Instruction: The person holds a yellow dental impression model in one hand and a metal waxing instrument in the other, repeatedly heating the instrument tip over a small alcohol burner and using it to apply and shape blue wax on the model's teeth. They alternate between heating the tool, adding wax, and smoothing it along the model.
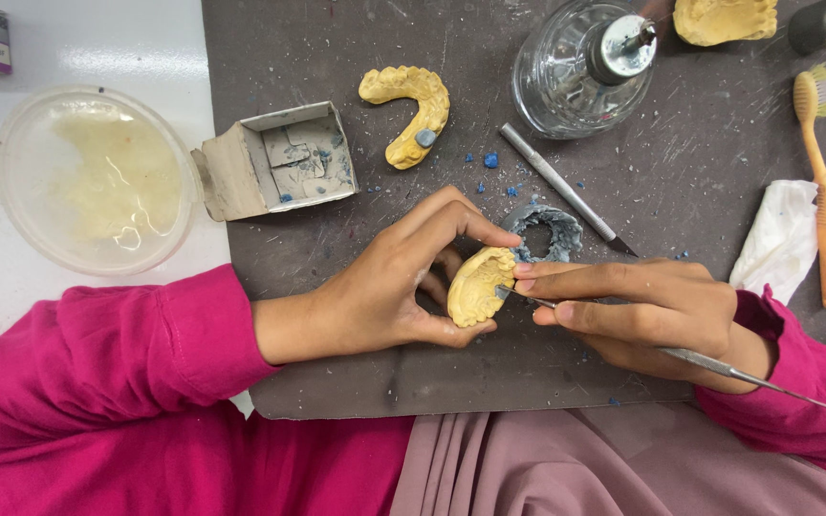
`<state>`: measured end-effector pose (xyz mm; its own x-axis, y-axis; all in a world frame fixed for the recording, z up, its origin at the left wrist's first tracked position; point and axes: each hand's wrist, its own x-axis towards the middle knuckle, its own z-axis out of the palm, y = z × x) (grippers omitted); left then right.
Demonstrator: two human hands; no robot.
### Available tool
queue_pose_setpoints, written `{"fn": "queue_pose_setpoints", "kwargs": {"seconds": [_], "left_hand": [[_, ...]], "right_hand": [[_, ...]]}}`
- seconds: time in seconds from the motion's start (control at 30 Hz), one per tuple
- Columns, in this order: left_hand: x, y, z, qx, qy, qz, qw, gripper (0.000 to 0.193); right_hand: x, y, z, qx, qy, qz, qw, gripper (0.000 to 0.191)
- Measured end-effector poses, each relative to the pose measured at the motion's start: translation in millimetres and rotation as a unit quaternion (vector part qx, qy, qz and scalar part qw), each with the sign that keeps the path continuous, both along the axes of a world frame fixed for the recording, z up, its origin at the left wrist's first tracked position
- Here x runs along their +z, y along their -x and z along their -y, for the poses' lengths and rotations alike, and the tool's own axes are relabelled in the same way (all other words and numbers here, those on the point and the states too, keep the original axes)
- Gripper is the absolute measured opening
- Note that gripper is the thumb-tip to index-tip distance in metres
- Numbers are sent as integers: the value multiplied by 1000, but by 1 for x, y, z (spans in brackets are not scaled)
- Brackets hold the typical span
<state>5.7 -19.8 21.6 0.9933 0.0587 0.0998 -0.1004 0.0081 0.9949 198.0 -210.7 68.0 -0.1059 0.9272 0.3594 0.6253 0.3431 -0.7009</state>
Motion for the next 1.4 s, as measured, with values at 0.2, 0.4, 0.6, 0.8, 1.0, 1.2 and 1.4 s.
{"fn": "queue_pose_setpoints", "kwargs": {"seconds": [0.2,0.4,0.6,0.8,1.0,1.2,1.4], "left_hand": [[0,0,0,2,5,-5,1000,63],[-2,0,0,5,2,-2,1000,64],[-2,0,0,5,3,0,1000,65],[-2,-1,0,6,3,1,1000,64],[-2,-1,-1,6,-1,-3,1000,65],[-3,-1,0,8,1,0,1000,65],[-4,-2,0,13,-3,2,1000,65]], "right_hand": [[-2,-1,2,8,1,-7,1000,39],[-1,-5,6,9,37,-1,999,40],[2,-4,7,-2,52,4,999,36],[-2,-2,8,-25,35,-7,999,29],[0,-3,14,-38,109,11,993,23],[2,-3,11,-31,80,0,996,23],[0,-2,3,-16,12,-50,999,25]]}}
